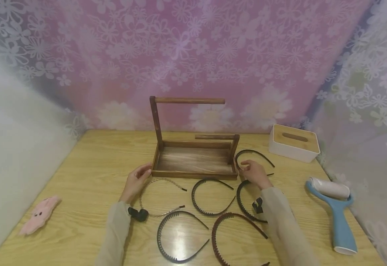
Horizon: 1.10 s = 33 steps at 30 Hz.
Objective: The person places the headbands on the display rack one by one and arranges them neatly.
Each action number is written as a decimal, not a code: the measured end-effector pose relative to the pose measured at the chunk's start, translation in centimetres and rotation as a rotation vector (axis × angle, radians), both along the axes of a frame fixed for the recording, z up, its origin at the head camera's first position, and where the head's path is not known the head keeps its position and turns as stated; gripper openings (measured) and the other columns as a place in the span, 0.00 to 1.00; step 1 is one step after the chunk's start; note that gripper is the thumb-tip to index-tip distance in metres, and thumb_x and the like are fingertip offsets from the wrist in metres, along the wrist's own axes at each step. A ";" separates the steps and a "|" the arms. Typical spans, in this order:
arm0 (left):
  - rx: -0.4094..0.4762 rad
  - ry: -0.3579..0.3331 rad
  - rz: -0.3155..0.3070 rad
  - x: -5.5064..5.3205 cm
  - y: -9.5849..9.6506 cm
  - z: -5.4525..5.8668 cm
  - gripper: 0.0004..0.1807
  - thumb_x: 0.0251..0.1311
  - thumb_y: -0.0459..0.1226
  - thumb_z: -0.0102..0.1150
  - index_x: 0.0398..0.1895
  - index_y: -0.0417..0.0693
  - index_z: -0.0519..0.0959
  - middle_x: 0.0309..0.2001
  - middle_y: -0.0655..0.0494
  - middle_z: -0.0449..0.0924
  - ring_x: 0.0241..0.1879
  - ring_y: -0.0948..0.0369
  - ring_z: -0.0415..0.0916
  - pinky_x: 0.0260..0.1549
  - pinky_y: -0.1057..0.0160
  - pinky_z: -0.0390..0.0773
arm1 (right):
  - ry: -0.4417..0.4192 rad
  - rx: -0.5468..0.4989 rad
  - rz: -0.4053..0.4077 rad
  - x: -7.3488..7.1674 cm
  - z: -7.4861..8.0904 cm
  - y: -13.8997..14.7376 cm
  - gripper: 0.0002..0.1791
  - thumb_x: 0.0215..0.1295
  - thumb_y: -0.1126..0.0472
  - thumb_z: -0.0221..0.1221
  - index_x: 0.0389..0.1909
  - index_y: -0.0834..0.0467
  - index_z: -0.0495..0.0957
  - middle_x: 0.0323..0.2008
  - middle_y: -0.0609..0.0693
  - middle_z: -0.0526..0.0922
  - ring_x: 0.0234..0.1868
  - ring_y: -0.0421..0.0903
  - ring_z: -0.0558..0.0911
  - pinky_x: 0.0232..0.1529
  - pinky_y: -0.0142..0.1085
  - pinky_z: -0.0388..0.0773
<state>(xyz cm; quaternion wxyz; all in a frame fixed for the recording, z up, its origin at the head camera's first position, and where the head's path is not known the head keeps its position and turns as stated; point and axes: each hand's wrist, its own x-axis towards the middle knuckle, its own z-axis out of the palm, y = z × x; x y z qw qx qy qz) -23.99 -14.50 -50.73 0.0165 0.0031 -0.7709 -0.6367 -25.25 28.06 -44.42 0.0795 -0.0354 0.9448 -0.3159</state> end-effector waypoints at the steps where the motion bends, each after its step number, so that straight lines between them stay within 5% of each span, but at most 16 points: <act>1: -0.005 0.001 -0.005 0.0 0.1 0.0 0.20 0.71 0.37 0.52 0.63 0.43 0.73 0.61 0.44 0.76 0.60 0.51 0.72 0.63 0.52 0.72 | 0.000 0.019 0.001 -0.1 -0.1 0.0 0.25 0.68 0.61 0.56 0.60 0.72 0.70 0.47 0.72 0.80 0.40 0.59 0.83 0.36 0.44 0.82; 7: 0.031 -0.017 -0.054 0.1 0.7 0.2 0.23 0.73 0.35 0.47 0.69 0.42 0.65 0.66 0.41 0.68 0.63 0.48 0.66 0.66 0.49 0.67 | 0.007 0.095 0.026 -0.9 -0.8 0.1 0.21 0.62 0.67 0.55 0.54 0.74 0.75 0.46 0.73 0.80 0.44 0.65 0.81 0.34 0.44 0.82; 14: 0.116 -0.004 -0.018 0.6 1.7 0.7 0.24 0.73 0.32 0.46 0.70 0.38 0.61 0.68 0.36 0.63 0.68 0.42 0.61 0.70 0.45 0.61 | 0.022 0.084 0.003 -0.8 -0.6 -0.1 0.20 0.61 0.68 0.54 0.52 0.74 0.76 0.44 0.72 0.81 0.42 0.63 0.82 0.33 0.43 0.82; 20: 0.129 0.009 0.032 0.5 2.4 0.3 0.24 0.71 0.31 0.48 0.69 0.39 0.65 0.67 0.40 0.67 0.67 0.45 0.64 0.70 0.48 0.64 | 0.192 0.022 -0.055 0.1 -0.2 0.0 0.18 0.64 0.66 0.55 0.51 0.74 0.77 0.41 0.72 0.81 0.26 0.50 0.81 0.24 0.37 0.77; 23: 0.114 0.014 0.041 0.4 2.3 -0.2 0.24 0.71 0.33 0.50 0.69 0.41 0.66 0.67 0.43 0.68 0.67 0.48 0.65 0.70 0.50 0.65 | 0.268 -0.006 -0.104 0.4 0.4 0.3 0.18 0.66 0.66 0.55 0.52 0.73 0.77 0.42 0.72 0.81 0.19 0.40 0.73 0.18 0.32 0.69; 27: 0.097 0.022 0.048 0.5 2.2 -0.2 0.24 0.70 0.33 0.51 0.69 0.40 0.66 0.66 0.41 0.68 0.67 0.47 0.65 0.69 0.51 0.66 | 0.340 -0.049 -0.207 0.9 1.8 0.3 0.19 0.69 0.61 0.55 0.55 0.70 0.76 0.44 0.70 0.81 0.24 0.37 0.71 0.20 0.29 0.68; 33: 0.080 0.038 0.064 0.5 2.1 -0.3 0.24 0.70 0.33 0.52 0.68 0.38 0.66 0.65 0.39 0.69 0.65 0.46 0.67 0.69 0.50 0.67 | 0.308 -0.230 -0.327 1.4 4.3 0.4 0.26 0.73 0.52 0.51 0.61 0.68 0.72 0.44 0.56 0.79 0.30 0.27 0.72 0.25 0.24 0.76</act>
